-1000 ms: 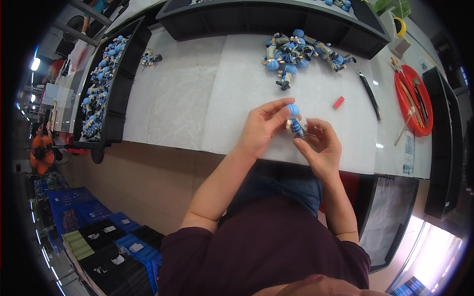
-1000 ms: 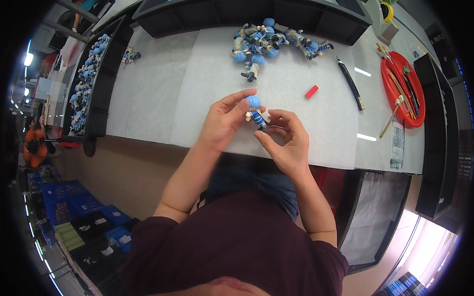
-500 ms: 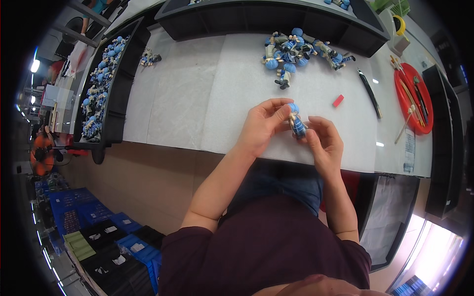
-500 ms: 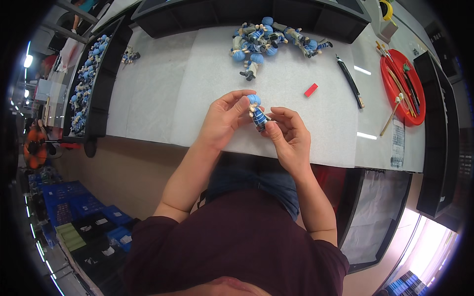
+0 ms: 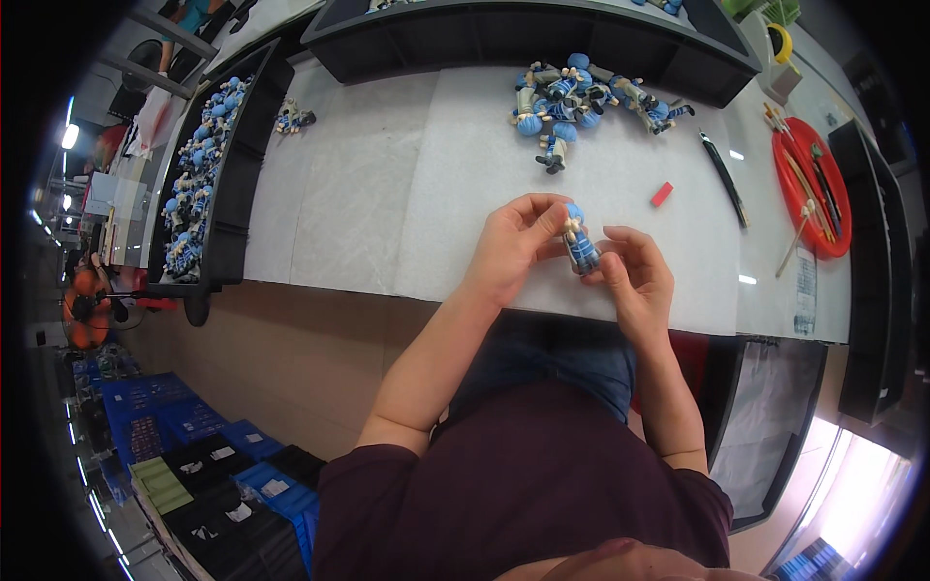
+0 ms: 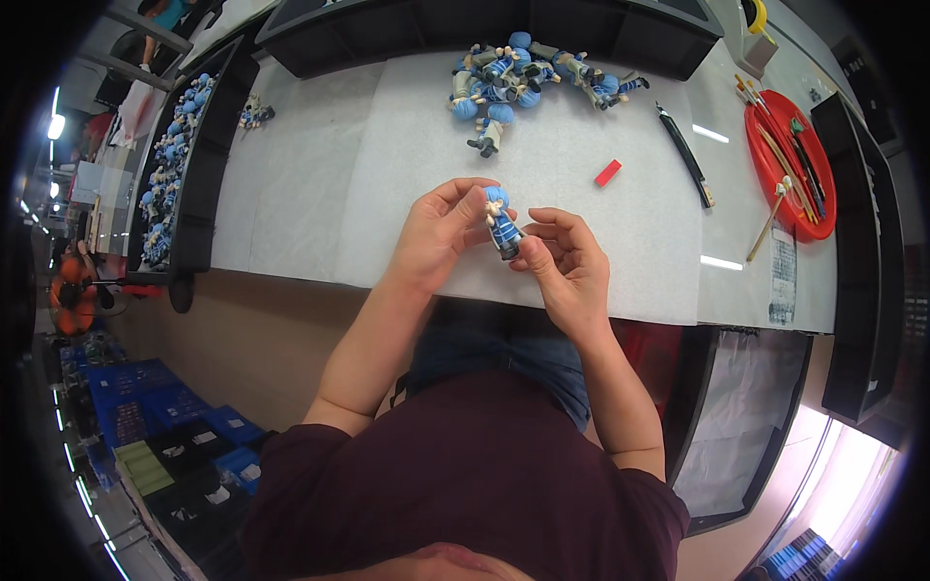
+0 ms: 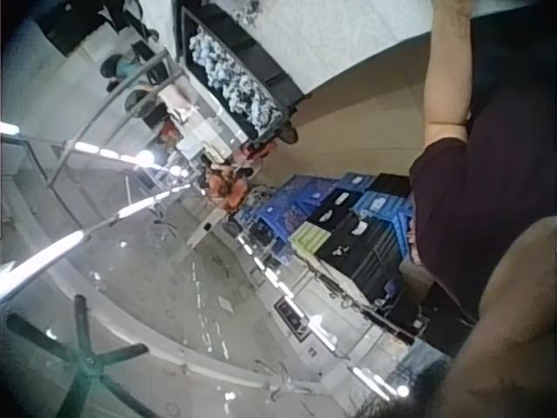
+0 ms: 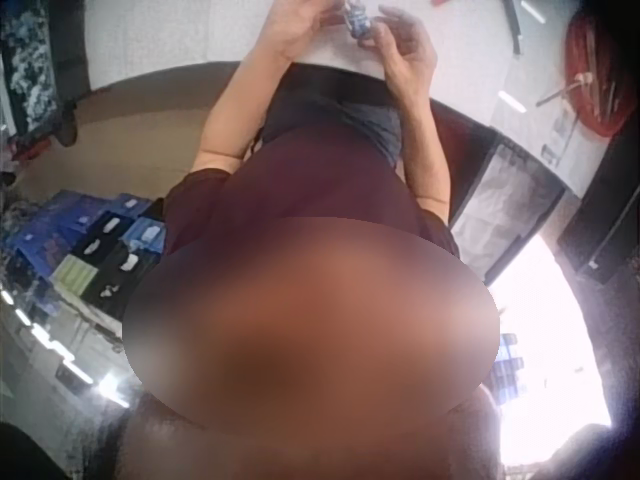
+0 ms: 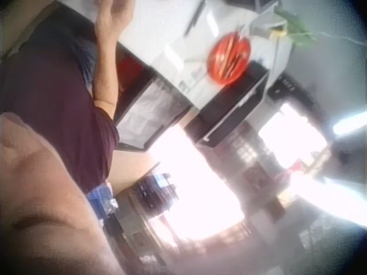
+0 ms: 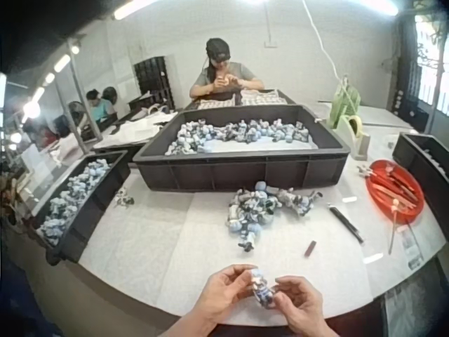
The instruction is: The person assembles small blue and white figurines at a workbench. They pick up figurine parts from trays, attach components by hand, and place the assembled units into a tray. The person also uses a small red tool to adjust or clean parts of the figurines.
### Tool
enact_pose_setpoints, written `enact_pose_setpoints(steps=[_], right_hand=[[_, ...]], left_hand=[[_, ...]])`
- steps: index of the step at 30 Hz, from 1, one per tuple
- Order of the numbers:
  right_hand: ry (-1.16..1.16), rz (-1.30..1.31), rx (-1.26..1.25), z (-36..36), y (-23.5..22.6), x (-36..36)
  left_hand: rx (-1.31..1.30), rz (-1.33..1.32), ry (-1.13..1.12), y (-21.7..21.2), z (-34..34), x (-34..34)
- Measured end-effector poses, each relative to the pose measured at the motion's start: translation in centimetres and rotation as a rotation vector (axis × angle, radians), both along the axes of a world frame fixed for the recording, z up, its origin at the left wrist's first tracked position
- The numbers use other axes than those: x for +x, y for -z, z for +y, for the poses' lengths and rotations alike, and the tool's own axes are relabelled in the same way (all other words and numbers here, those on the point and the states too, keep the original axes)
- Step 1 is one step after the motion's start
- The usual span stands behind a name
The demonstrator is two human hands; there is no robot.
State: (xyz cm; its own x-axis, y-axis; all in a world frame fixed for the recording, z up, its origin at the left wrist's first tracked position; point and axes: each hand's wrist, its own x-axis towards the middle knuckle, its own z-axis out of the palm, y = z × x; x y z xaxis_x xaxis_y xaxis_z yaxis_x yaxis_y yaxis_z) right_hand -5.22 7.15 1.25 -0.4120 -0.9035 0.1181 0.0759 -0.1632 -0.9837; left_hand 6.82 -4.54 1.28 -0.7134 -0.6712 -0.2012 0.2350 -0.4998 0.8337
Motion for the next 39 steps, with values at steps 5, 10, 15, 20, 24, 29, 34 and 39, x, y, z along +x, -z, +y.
enact_pose_setpoints(steps=[5,10,15,20,24,29,34,39], right_hand=[[0.047,-0.055,0.011,-0.2,-0.6,0.3],[0.068,-0.057,0.044,-0.2,-0.8,0.3],[0.078,-0.060,0.046,-0.2,-0.6,0.3],[0.085,-0.062,-0.076,-0.2,0.1,0.3],[0.127,0.066,-0.068,-0.2,1.1,0.2],[0.136,0.087,-0.099,-0.4,0.6,0.2],[0.122,0.096,-0.074,-0.3,0.4,0.2],[0.102,0.119,-0.066,-0.2,0.5,0.2]], left_hand=[[0.033,0.080,-0.005,-0.1,0.0,0.0],[0.020,0.075,-0.002,0.0,0.0,0.1],[0.004,0.079,-0.010,0.1,0.0,0.1],[-0.018,0.100,-0.014,-0.2,0.2,0.0],[-0.080,-0.001,-0.082,0.1,0.6,-0.2],[-0.070,0.011,-0.060,0.1,0.4,0.0],[-0.005,0.140,-0.044,0.4,0.1,0.1],[0.036,0.200,-0.033,0.3,0.1,0.5]])
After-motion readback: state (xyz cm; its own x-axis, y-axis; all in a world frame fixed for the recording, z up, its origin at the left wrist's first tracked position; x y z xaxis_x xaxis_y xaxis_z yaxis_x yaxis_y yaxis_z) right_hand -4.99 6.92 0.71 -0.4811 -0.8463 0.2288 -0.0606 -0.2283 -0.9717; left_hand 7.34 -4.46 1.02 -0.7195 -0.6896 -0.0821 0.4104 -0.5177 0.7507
